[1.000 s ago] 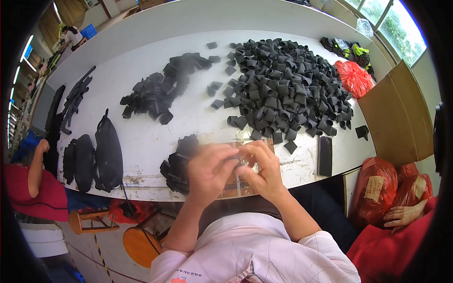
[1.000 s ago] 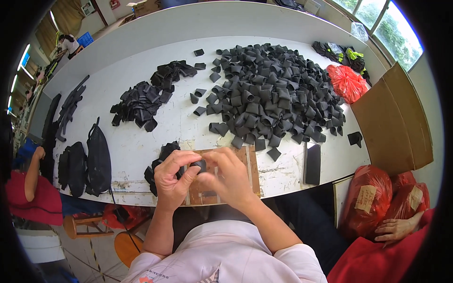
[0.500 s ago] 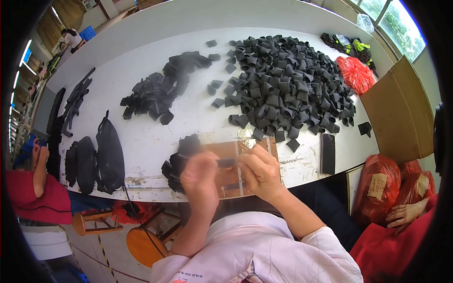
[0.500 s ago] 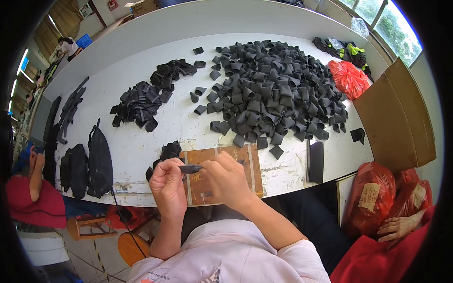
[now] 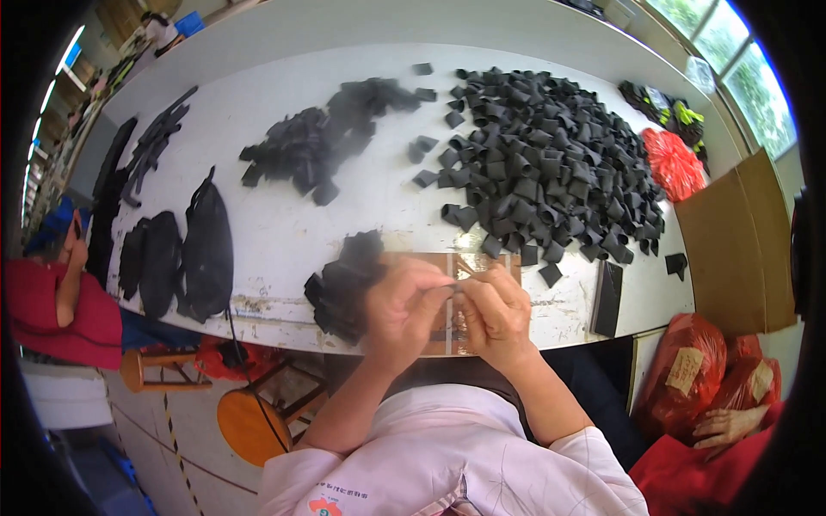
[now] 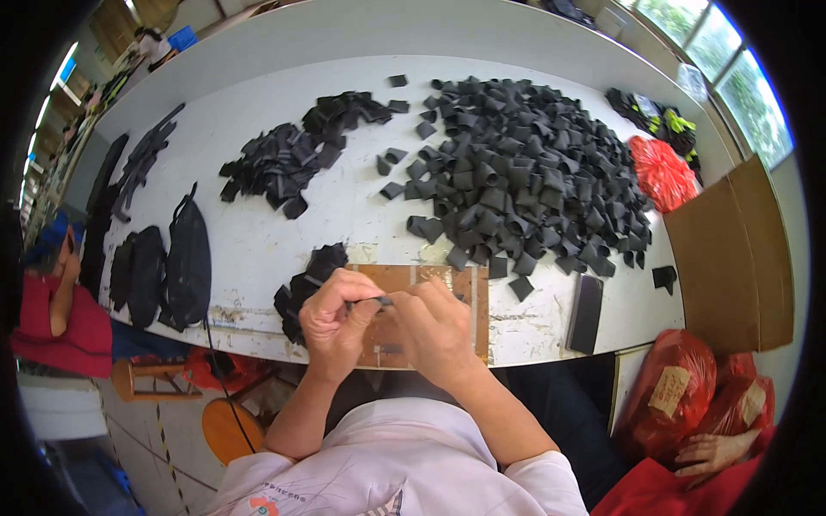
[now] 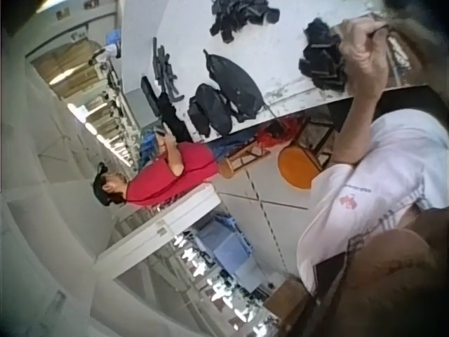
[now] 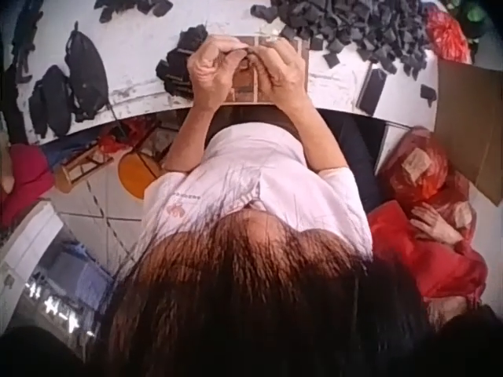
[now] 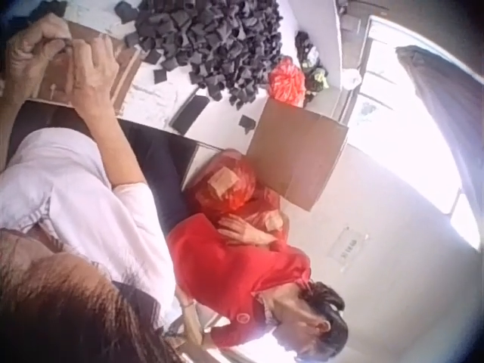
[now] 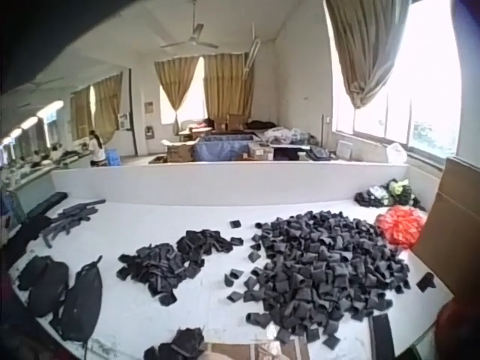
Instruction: The recorder is inspecting and sorting small black foam-like components at a workstation.
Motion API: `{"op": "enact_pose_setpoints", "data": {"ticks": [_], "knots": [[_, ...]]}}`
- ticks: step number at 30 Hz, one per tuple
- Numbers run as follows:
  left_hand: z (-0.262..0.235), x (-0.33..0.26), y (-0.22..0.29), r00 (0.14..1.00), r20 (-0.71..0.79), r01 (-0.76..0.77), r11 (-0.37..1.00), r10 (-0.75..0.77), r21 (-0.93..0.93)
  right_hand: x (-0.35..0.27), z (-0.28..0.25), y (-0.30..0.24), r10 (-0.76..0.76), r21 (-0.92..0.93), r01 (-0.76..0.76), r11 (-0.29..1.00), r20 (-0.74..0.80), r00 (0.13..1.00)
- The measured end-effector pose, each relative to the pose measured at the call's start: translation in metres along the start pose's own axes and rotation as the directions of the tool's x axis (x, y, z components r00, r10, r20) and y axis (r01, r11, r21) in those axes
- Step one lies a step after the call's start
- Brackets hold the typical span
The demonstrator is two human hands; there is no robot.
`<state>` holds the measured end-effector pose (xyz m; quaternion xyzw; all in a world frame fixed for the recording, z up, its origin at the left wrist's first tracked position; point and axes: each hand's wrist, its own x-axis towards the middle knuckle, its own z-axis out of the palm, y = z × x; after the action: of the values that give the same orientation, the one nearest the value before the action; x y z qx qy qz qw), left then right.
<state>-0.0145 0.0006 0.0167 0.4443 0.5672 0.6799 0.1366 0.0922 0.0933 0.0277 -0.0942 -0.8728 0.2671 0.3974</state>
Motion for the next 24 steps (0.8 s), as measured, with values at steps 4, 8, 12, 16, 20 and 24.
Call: {"op": "enact_pose_setpoints", "data": {"ticks": [4,8,12,16,20,24], "knots": [[0.01,-0.003,0.002,0.973,-0.07,0.218,0.974,-0.222,-0.06,0.002,0.0,0.006,0.008,0.0,-0.008,1.0,-0.045,0.999],[-0.001,-0.014,-0.014,0.917,0.038,0.398,0.914,-0.396,-0.074,0.003,0.003,0.005,-0.005,-0.006,0.004,1.0,-0.036,0.999],[-0.008,-0.014,-0.012,0.91,0.111,0.396,0.917,-0.399,0.046,0.001,0.005,0.002,0.025,-0.036,-0.026,0.999,-0.026,0.999],[-0.03,-0.023,-0.046,0.95,-0.271,0.245,0.909,-0.155,0.339,0.011,-0.016,0.014,0.165,0.212,-0.175,0.961,0.064,0.984],[-0.075,-0.012,-0.091,0.813,-0.489,0.552,0.688,-0.317,0.471,0.034,-0.034,0.045,0.711,0.643,-0.503,0.577,-0.093,0.697],[-0.092,-0.018,-0.138,0.799,-0.456,0.594,0.398,-0.393,0.699,-0.023,-0.015,0.05,0.778,0.638,-0.646,0.419,0.116,0.618]]}}
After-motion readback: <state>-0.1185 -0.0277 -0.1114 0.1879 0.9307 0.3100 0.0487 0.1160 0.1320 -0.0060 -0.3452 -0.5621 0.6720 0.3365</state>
